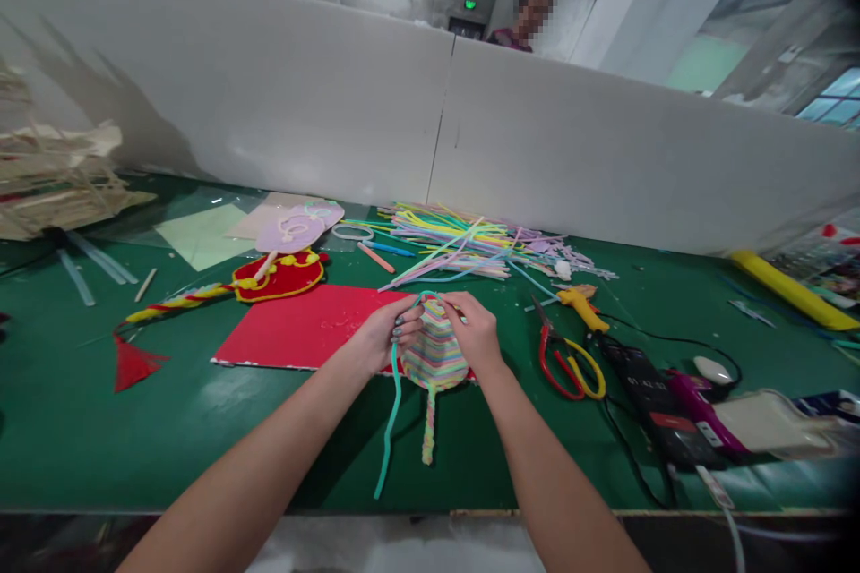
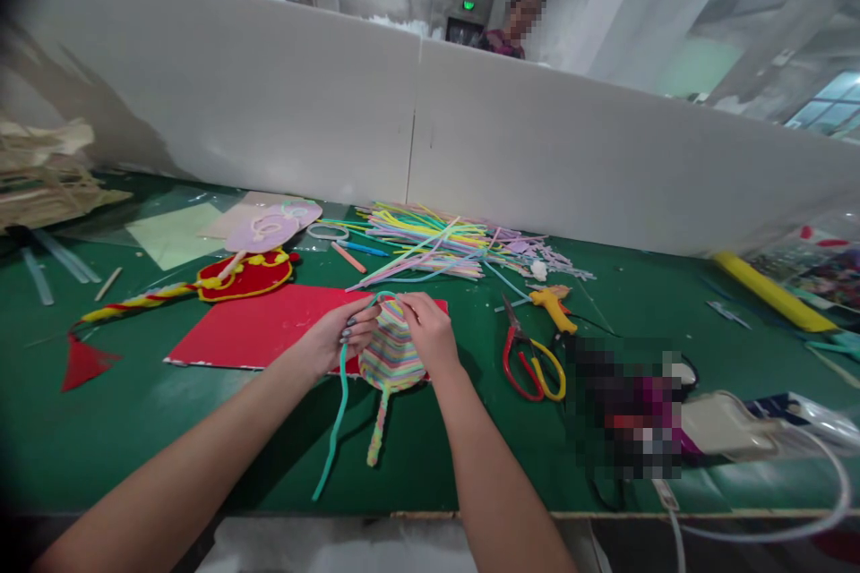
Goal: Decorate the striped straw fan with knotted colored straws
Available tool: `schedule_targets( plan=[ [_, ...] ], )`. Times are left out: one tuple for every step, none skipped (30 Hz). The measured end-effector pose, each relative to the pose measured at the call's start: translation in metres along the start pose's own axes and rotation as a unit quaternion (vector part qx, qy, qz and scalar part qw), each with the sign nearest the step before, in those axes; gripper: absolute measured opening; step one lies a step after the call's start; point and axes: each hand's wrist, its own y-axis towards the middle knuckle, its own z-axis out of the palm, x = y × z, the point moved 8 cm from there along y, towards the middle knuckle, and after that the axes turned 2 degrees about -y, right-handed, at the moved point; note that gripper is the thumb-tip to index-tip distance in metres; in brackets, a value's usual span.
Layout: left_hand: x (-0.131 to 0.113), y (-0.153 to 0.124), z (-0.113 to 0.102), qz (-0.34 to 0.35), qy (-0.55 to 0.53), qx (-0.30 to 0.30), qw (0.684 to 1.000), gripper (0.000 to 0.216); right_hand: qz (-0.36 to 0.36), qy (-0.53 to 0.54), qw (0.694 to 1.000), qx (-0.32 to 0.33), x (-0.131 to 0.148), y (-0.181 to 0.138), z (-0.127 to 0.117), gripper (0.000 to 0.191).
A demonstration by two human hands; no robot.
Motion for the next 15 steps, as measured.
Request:
schedule_targets(
  plan=[
    [-0.002,-0.001,0.001,0.02,0.023,-0.007,1.0,0.04,0.006,0.007,1.0,-0.006,-0.001,0.0,0.0,0.02],
    [-0.005,-0.001,0.001,0.047,0.049,-0.015,0.998,0.037,0.014,0.015,1.0,-0.011,-0.001,-0.001,0.001,0.019],
    [-0.008,-0.002,0.002,0.081,0.078,-0.025,0.993,0.032,0.025,0.025,0.999,-0.013,-0.002,-0.001,0.002,0.018],
    [-0.011,-0.003,0.003,0.115,0.109,-0.036,0.987,0.028,0.038,0.039,0.998,-0.01,-0.004,-0.002,0.004,0.017],
    [-0.014,-0.004,0.003,0.144,0.144,-0.049,0.978,0.025,0.055,0.056,0.997,-0.004,-0.006,-0.002,0.006,0.017],
    [-0.016,-0.004,0.003,0.165,0.182,-0.061,0.967,0.025,0.073,0.076,0.994,0.003,-0.008,-0.003,0.009,0.017],
    [-0.017,-0.004,0.004,0.182,0.221,-0.072,0.955,0.025,0.092,0.096,0.991,0.006,-0.011,-0.003,0.011,0.017],
    [-0.017,-0.003,0.004,0.194,0.262,-0.082,0.942,0.025,0.111,0.114,0.987,0.005,-0.015,-0.004,0.013,0.017],
    [-0.019,-0.003,0.003,0.209,0.299,-0.094,0.926,0.024,0.128,0.129,0.983,0.0,-0.018,-0.005,0.013,0.016],
    [-0.021,-0.003,0.004,0.225,0.334,-0.103,0.909,0.022,0.142,0.139,0.98,-0.005,-0.021,-0.005,0.014,0.016],
    [-0.023,-0.003,0.004,0.243,0.366,-0.112,0.891,0.019,0.155,0.145,0.977,-0.008,-0.024,-0.005,0.014,0.015],
    [-0.025,-0.004,0.005,0.262,0.392,-0.12,0.874,0.016,0.166,0.149,0.975,-0.008,-0.027,-0.005,0.014,0.015],
    [-0.027,-0.005,0.006,0.279,0.414,-0.127,0.857,0.014,0.174,0.15,0.973,-0.006,-0.029,-0.005,0.015,0.015],
    [-0.029,-0.006,0.007,0.295,0.433,-0.131,0.842,0.012,0.182,0.151,0.972,-0.002,-0.031,-0.005,0.015,0.015],
    [-0.03,-0.007,0.009,0.307,0.45,-0.131,0.828,0.011,0.187,0.154,0.97,-0.001,-0.032,-0.005,0.015,0.015]
  ],
)
